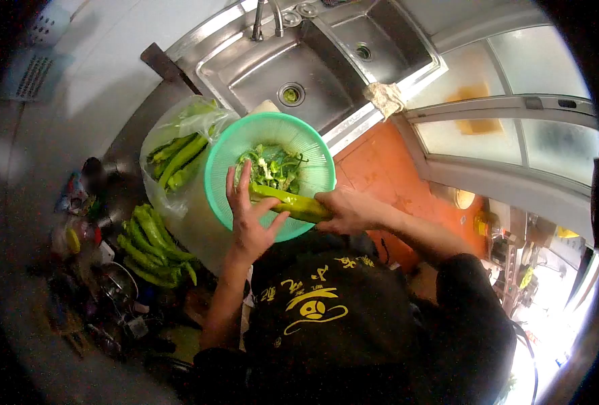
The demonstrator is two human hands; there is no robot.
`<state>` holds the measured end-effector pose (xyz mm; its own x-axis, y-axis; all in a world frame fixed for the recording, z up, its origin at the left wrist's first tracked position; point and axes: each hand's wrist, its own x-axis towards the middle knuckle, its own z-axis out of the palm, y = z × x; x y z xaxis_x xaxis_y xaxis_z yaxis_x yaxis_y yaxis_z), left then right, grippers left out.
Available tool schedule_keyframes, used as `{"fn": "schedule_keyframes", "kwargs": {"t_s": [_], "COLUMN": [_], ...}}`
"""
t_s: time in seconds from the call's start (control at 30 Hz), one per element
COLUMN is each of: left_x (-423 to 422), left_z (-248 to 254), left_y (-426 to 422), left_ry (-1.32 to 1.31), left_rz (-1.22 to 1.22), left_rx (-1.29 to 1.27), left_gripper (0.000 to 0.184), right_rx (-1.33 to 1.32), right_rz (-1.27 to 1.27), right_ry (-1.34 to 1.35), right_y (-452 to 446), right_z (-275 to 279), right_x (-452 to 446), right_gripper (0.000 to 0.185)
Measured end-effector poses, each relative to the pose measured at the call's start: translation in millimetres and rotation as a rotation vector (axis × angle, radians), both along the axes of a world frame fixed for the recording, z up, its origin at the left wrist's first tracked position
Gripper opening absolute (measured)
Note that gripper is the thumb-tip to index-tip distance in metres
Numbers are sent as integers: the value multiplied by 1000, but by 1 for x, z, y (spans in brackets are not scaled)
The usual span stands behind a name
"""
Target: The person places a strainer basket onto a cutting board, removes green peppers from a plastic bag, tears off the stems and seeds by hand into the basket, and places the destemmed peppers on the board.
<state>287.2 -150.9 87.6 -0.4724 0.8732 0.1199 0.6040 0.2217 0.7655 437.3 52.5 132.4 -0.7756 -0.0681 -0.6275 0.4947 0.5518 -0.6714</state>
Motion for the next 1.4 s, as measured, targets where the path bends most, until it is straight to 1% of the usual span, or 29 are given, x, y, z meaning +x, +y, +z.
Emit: {"fn": "schedule_keyframes", "kwargs": {"t_s": [0.07,0.2,0.3,0.37,0.5,0.57,0.6,0.7,0.8,0.9,1.0,1.03,1.1,1.2,1.3,1.4], "left_x": [11,21,32,34,11,-8,-11,-7,-11,-15,-26,-32,-43,-44,-47,-39], "left_z": [11,14,17,11,-14,-29,-40,-53,-60,-45,-62,-65,-51,-18,-38,-41], "left_y": [7,20,22,23,14,8,7,8,6,3,-9,-14,-11,2,-4,-10], "left_ry": [80,42,55,54,92,70,-46,-957,-659,-764,-787,-693,-502,-576,-713,-829], "left_rz": [-70,-82,-138,-160,-14,102,108,392,376,255,21,-73,-260,-270,-284,-69], "left_rx": [-46,-63,-119,-137,-147,-125,-15,-162,-180,-142,-114,-179,-301,-420,-488,-334], "left_gripper": [26,23,24,25,24,23,23,23,24,25,29,30,31,30,31,32], "right_rx": [-2,82,7,41,78,95,105,166,162,256,252,242,228,231,252,277], "right_rz": [-3,-27,-1,28,49,72,87,105,86,63,120,119,120,135,140,110], "right_ry": [-8,49,83,60,-22,25,47,132,162,140,162,182,221,222,206,196], "right_y": [-1,-2,-1,-2,5,12,14,14,10,10,18,18,19,19,18,20], "right_z": [-2,-18,-12,-21,-29,-32,-33,-33,-28,-26,-36,-37,-36,-41,-39,-32], "right_x": [-1,-2,-8,-8,-5,0,1,1,3,4,10,11,13,15,14,10], "right_gripper": [39,40,40,40,37,37,37,36,38,39,40,40,39,38,38,38]}}
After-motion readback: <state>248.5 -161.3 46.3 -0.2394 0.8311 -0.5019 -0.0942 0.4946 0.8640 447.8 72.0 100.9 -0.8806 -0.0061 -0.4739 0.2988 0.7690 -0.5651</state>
